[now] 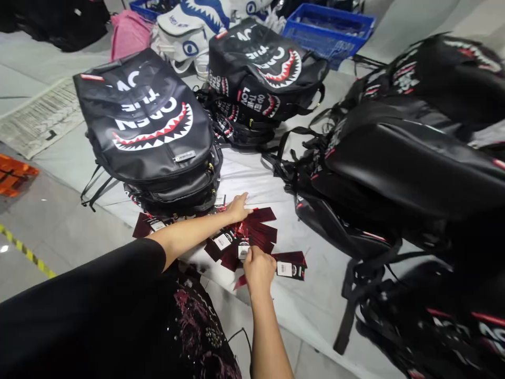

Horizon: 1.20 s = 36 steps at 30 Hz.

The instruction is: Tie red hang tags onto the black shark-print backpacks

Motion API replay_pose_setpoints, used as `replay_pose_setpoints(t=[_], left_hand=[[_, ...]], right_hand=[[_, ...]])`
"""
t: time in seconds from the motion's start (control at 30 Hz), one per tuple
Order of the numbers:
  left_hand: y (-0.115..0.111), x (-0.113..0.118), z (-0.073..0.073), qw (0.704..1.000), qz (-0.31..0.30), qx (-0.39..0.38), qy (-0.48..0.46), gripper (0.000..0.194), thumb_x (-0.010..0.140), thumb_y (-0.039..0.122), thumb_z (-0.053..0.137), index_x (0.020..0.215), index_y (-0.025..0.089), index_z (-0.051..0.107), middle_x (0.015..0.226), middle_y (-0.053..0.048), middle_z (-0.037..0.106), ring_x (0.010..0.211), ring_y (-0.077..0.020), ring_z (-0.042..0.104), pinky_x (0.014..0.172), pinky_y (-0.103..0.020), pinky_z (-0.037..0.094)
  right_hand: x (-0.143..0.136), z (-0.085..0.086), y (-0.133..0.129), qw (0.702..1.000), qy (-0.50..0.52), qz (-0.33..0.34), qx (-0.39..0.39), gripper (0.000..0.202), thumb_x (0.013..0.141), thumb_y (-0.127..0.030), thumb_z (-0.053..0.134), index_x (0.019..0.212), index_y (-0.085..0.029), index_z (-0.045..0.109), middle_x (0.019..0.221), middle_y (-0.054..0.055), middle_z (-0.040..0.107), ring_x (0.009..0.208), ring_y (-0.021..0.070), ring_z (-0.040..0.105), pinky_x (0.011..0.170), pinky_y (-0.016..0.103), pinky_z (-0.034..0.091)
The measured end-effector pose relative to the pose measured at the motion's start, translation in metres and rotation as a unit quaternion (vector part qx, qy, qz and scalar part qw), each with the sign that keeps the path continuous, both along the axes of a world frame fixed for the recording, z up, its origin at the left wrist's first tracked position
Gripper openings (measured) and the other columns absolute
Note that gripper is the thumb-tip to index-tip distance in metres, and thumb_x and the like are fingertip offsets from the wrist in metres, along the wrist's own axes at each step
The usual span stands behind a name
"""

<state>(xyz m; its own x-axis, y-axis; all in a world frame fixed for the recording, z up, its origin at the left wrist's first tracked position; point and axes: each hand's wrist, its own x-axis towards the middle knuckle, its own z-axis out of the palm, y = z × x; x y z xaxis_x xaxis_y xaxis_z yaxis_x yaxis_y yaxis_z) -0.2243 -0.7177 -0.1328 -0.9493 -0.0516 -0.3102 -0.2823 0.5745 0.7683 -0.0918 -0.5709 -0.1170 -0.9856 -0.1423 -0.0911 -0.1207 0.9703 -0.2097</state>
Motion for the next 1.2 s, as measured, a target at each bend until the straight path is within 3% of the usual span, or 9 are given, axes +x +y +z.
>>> replay_pose_setpoints(t=[0.17, 0.27, 0.37, 0.5, 0.7, 0.87, 0.97, 1.07, 1.2], left_hand=[[-0.028, 0.08, 0.007, 0.958, -0.021, 0.283, 0.045, 0.03, 0.085, 0.032, 0.058, 0.11, 0.016, 0.063, 0.087, -0.006, 0.067, 0.079, -0.0156, 0.063, 0.078, -0.03, 0.05], [-0.064, 0.128, 0.007, 0.907, 0.03, 0.42, 0.0, 0.039, 0.08, 0.027, 0.064, 0.116, 0.016, 0.057, 0.08, -0.003, 0.066, 0.07, -0.0125, 0.063, 0.068, -0.026, 0.05], [-0.109, 0.158, 0.009, 0.879, 0.124, 0.458, -0.038, 0.051, 0.076, 0.025, 0.068, 0.122, 0.015, 0.05, 0.079, -0.004, 0.067, 0.069, -0.0137, 0.064, 0.066, -0.026, 0.05], [-0.169, 0.185, 0.021, 0.89, 0.184, 0.417, 0.035, 0.03, 0.082, 0.031, 0.063, 0.107, 0.015, 0.056, 0.091, -0.009, 0.069, 0.087, -0.0167, 0.066, 0.081, -0.03, 0.05], [-0.244, 0.213, 0.034, 0.928, 0.166, 0.321, 0.09, 0.02, 0.084, 0.034, 0.057, 0.083, 0.016, 0.064, 0.087, -0.005, 0.069, 0.083, -0.0155, 0.063, 0.08, -0.028, 0.05], [-0.302, 0.208, 0.028, 0.933, 0.191, 0.287, 0.101, 0.023, 0.088, 0.034, 0.051, 0.093, 0.016, 0.064, 0.081, -0.004, 0.068, 0.075, -0.0135, 0.063, 0.074, -0.026, 0.051], [-0.33, 0.196, 0.031, 0.975, 0.108, 0.168, 0.096, 0.025, 0.089, 0.028, 0.046, 0.098, 0.018, 0.067, 0.083, -0.003, 0.069, 0.074, -0.0143, 0.063, 0.074, -0.027, 0.05], [-0.345, 0.184, 0.039, 0.993, 0.009, 0.03, 0.115, 0.03, 0.089, 0.019, 0.043, 0.104, 0.02, 0.069, 0.094, -0.004, 0.07, 0.085, -0.0173, 0.063, 0.081, -0.029, 0.047], [-0.347, 0.171, 0.044, 0.991, -0.064, -0.046, 0.111, 0.034, 0.09, 0.017, 0.042, 0.108, 0.025, 0.07, 0.098, -0.005, 0.069, 0.09, -0.0186, 0.063, 0.081, -0.028, 0.047]], right_hand=[[0.01, 0.013, -0.028, 0.991, 0.006, -0.023, -0.135, 0.031, 0.088, -0.035, 0.041, 0.087, -0.019, 0.068, 0.077, 0.01, 0.07, 0.069, 0.0235, 0.061, 0.065, 0.032, 0.039], [0.026, 0.016, -0.076, 0.977, -0.038, 0.034, -0.207, 0.033, 0.089, -0.038, 0.041, 0.081, -0.02, 0.068, 0.079, 0.009, 0.07, 0.071, 0.0225, 0.061, 0.065, 0.031, 0.042], [0.041, 0.017, -0.131, 0.966, -0.037, 0.075, -0.245, 0.034, 0.09, -0.037, 0.04, 0.08, -0.02, 0.068, 0.079, 0.009, 0.069, 0.074, 0.0221, 0.061, 0.069, 0.031, 0.044], [0.047, 0.021, -0.194, 0.958, 0.007, 0.102, -0.269, 0.031, 0.092, -0.033, 0.042, 0.085, -0.018, 0.068, 0.081, 0.008, 0.069, 0.075, 0.0209, 0.061, 0.073, 0.032, 0.045], [0.05, 0.032, -0.257, 0.943, 0.005, 0.198, -0.269, 0.028, 0.093, -0.028, 0.043, 0.086, -0.019, 0.068, 0.083, 0.008, 0.069, 0.078, 0.0203, 0.061, 0.074, 0.032, 0.046], [0.045, 0.039, -0.29, 0.959, 0.055, 0.177, -0.215, 0.029, 0.094, -0.03, 0.042, 0.114, -0.017, 0.06, 0.097, 0.01, 0.069, 0.089, 0.0223, 0.062, 0.083, 0.036, 0.045], [0.036, 0.043, -0.3, 0.978, 0.063, 0.134, -0.147, 0.037, 0.093, -0.028, 0.042, 0.126, -0.014, 0.05, 0.09, 0.009, 0.069, 0.081, 0.0227, 0.063, 0.078, 0.035, 0.045], [0.03, 0.044, -0.304, 0.984, 0.062, 0.12, -0.116, 0.029, 0.09, -0.019, 0.039, 0.115, -0.014, 0.054, 0.095, 0.01, 0.068, 0.084, 0.0225, 0.063, 0.077, 0.034, 0.045], [0.03, 0.04, -0.303, 0.978, 0.04, 0.077, -0.187, 0.027, 0.087, -0.015, 0.036, 0.108, -0.017, 0.052, 0.1, 0.011, 0.067, 0.089, 0.0222, 0.065, 0.078, 0.034, 0.048]])
